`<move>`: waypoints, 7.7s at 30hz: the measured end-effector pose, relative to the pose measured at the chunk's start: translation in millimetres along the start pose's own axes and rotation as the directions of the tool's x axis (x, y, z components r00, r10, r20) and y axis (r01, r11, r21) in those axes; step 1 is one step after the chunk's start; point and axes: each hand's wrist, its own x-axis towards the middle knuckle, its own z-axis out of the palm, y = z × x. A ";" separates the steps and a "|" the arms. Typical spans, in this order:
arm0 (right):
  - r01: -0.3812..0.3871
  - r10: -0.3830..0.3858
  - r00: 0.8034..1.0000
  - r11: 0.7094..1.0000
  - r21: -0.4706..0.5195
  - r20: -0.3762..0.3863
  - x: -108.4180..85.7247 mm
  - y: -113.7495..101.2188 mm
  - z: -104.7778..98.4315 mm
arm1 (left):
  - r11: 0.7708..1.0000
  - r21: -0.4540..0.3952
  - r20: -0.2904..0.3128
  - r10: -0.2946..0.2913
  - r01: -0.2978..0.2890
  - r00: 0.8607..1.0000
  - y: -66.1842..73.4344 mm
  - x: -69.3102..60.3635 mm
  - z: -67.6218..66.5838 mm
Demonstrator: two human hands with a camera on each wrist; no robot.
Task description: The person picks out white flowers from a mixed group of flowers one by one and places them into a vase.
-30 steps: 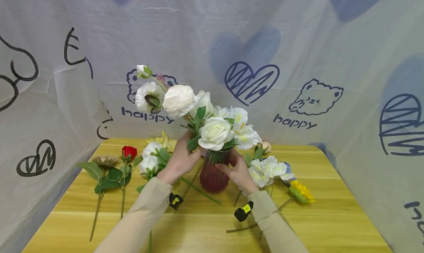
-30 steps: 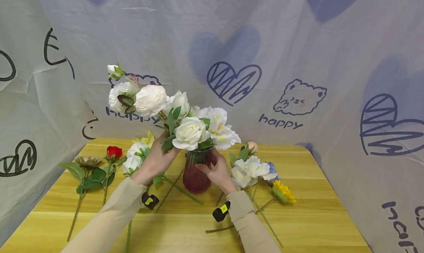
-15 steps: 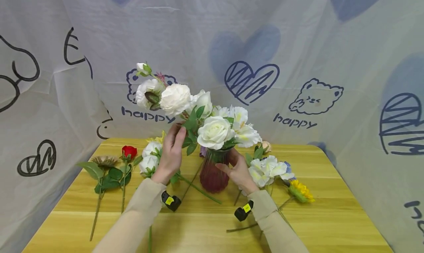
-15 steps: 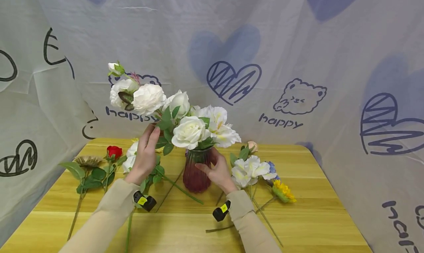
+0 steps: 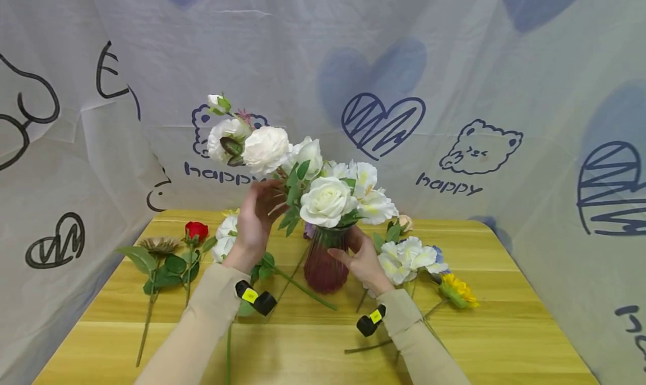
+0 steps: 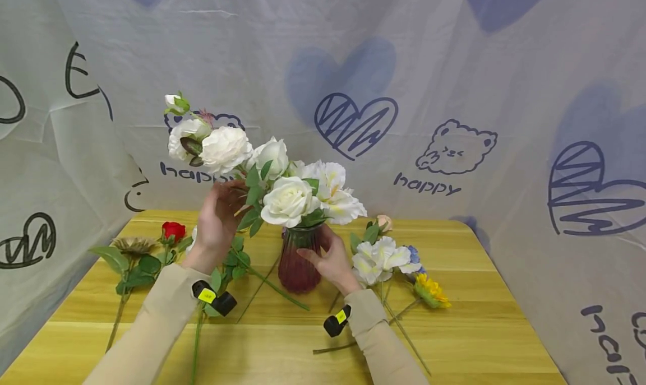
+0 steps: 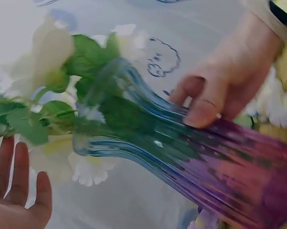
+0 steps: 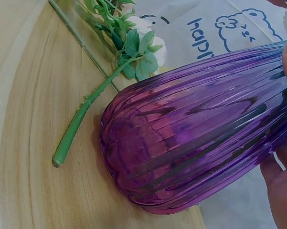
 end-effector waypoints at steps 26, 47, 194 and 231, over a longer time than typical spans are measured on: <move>0.013 -0.013 1.000 1.000 -0.018 -0.008 0.9 3.7 -0.2 | 0.970 0.234 0.099 0.045 -0.067 0.994 -5.4 9.1 3.3; 0.022 -0.023 1.000 0.999 -0.028 -0.006 0.4 3.1 -0.4 | 0.898 0.417 0.116 0.102 -0.142 0.988 -11.7 9.7 11.6; -0.131 0.065 0.929 0.979 -0.159 -0.365 -52.0 -5.3 33.4 | 0.699 0.543 -0.146 -0.466 0.464 0.873 -28.7 -132.7 -150.3; -0.093 -0.015 0.952 0.936 -0.339 -0.304 -40.5 2.3 44.9 | 0.746 0.620 -0.048 0.344 -0.242 0.938 6.5 -99.4 -86.2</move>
